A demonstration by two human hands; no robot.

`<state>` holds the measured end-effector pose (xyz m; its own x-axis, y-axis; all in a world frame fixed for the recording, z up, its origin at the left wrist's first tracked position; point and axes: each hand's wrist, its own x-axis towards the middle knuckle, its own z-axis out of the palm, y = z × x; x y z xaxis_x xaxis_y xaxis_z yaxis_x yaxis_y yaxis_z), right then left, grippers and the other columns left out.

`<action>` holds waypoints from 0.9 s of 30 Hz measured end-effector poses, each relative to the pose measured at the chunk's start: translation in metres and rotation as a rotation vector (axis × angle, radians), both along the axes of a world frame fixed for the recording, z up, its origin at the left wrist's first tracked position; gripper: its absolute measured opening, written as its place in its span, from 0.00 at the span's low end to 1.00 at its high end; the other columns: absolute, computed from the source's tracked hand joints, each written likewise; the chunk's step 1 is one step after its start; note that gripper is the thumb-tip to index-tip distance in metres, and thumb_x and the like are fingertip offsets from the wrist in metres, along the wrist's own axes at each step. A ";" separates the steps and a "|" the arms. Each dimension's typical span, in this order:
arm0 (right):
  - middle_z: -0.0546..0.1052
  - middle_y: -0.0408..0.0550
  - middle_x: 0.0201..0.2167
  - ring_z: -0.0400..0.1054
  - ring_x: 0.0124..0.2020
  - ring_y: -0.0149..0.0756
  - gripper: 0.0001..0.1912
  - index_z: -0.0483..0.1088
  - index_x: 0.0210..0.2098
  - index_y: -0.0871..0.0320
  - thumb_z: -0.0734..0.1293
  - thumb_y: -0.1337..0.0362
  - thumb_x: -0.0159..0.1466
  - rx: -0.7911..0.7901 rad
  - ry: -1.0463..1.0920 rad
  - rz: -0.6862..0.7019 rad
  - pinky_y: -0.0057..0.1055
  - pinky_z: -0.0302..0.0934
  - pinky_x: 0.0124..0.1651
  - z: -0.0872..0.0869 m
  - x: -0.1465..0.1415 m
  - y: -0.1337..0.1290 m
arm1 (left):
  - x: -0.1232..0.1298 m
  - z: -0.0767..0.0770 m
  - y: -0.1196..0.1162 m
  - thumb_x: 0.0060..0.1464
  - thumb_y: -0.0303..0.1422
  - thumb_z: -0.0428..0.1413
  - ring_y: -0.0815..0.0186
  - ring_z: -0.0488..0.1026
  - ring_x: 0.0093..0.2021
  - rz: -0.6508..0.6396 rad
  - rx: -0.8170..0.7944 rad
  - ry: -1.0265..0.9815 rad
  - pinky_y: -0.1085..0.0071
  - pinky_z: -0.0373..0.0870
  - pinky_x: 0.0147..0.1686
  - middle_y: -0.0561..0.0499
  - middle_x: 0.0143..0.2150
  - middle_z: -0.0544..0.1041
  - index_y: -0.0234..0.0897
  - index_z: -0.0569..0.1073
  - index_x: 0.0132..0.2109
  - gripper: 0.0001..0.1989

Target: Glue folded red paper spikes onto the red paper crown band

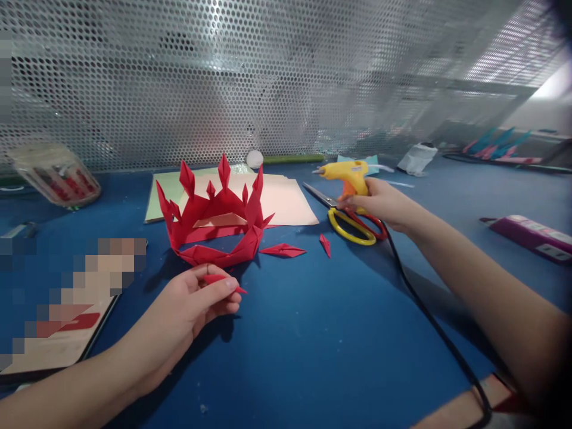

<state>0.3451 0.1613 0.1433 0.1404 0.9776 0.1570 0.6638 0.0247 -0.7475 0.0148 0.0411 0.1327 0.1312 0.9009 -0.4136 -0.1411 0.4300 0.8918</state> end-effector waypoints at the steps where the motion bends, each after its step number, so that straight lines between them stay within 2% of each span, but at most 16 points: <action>1: 0.75 0.51 0.32 0.69 0.32 0.34 0.04 0.63 0.31 0.58 0.63 0.70 0.56 0.009 0.064 0.072 0.30 0.62 0.35 0.001 -0.005 -0.003 | 0.000 0.000 0.000 0.50 0.30 0.61 0.74 0.71 0.28 0.005 -0.003 -0.003 0.81 0.72 0.32 0.54 0.28 0.75 0.36 0.73 0.28 0.06; 3: 0.74 0.49 0.34 0.69 0.34 0.34 0.04 0.61 0.32 0.57 0.62 0.68 0.57 0.011 0.149 0.209 0.30 0.63 0.37 0.004 -0.014 -0.008 | 0.000 -0.001 0.001 0.48 0.31 0.62 0.74 0.72 0.29 0.018 -0.008 -0.010 0.80 0.72 0.33 0.54 0.27 0.75 0.36 0.72 0.26 0.07; 7: 0.66 0.40 0.24 0.62 0.24 0.30 0.10 0.62 0.35 0.56 0.65 0.64 0.54 0.030 0.194 0.422 0.30 0.61 0.31 0.007 -0.030 -0.020 | -0.001 -0.003 0.001 0.44 0.32 0.65 0.74 0.70 0.27 0.048 -0.014 -0.022 0.81 0.71 0.31 0.55 0.26 0.74 0.36 0.72 0.27 0.08; 10: 0.67 0.41 0.27 0.61 0.26 0.31 0.13 0.63 0.35 0.57 0.68 0.63 0.51 0.061 0.169 0.530 0.29 0.59 0.30 0.004 -0.041 -0.028 | -0.001 0.000 0.001 0.39 0.35 0.68 0.76 0.65 0.24 0.055 -0.034 -0.023 0.83 0.68 0.26 0.57 0.23 0.70 0.36 0.71 0.27 0.13; 13: 0.68 0.43 0.32 0.62 0.30 0.32 0.15 0.64 0.39 0.57 0.68 0.60 0.54 0.121 0.124 0.603 0.27 0.58 0.31 -0.004 -0.055 -0.036 | -0.001 0.003 0.003 0.35 0.37 0.69 0.77 0.62 0.22 0.037 -0.060 -0.020 0.83 0.66 0.24 0.58 0.22 0.67 0.35 0.72 0.27 0.16; 15: 0.68 0.42 0.30 0.61 0.27 0.29 0.16 0.64 0.40 0.57 0.68 0.59 0.55 0.166 0.099 0.582 0.25 0.57 0.28 -0.009 -0.065 -0.041 | -0.002 0.004 0.004 0.36 0.37 0.69 0.78 0.60 0.22 0.018 -0.064 -0.028 0.84 0.65 0.23 0.58 0.22 0.67 0.35 0.72 0.27 0.15; 19: 0.66 0.39 0.22 0.56 0.20 0.25 0.12 0.64 0.32 0.58 0.69 0.62 0.51 0.277 0.082 0.441 0.22 0.52 0.21 -0.019 -0.082 -0.049 | -0.003 0.002 0.005 0.40 0.37 0.68 0.79 0.55 0.19 -0.022 -0.055 -0.048 0.86 0.58 0.18 0.60 0.18 0.63 0.36 0.71 0.24 0.13; 22: 0.67 0.39 0.20 0.58 0.20 0.26 0.11 0.64 0.29 0.58 0.68 0.63 0.48 0.280 0.117 0.451 0.23 0.55 0.20 -0.023 -0.088 -0.052 | -0.003 0.002 0.004 0.40 0.36 0.67 0.79 0.54 0.18 -0.022 -0.065 -0.054 0.86 0.57 0.17 0.61 0.17 0.60 0.36 0.71 0.23 0.14; 24: 0.69 0.41 0.21 0.60 0.20 0.27 0.11 0.65 0.29 0.58 0.68 0.63 0.47 0.273 0.122 0.458 0.24 0.58 0.21 -0.023 -0.089 -0.053 | -0.004 0.001 0.003 0.39 0.36 0.68 0.79 0.55 0.19 -0.015 -0.075 -0.049 0.86 0.58 0.18 0.61 0.18 0.61 0.36 0.70 0.23 0.14; 27: 0.69 0.42 0.19 0.61 0.19 0.28 0.11 0.65 0.27 0.59 0.67 0.62 0.46 0.305 0.024 0.398 0.24 0.57 0.21 -0.023 -0.091 -0.054 | -0.003 0.001 0.005 0.38 0.36 0.68 0.79 0.57 0.20 -0.007 -0.081 -0.021 0.85 0.60 0.19 0.60 0.20 0.65 0.35 0.71 0.24 0.14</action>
<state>0.2542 0.1076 0.1205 -0.2271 0.8660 0.4456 0.5407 0.4926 -0.6819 0.0117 0.0457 0.1336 0.1471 0.8635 -0.4824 -0.1560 0.5019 0.8508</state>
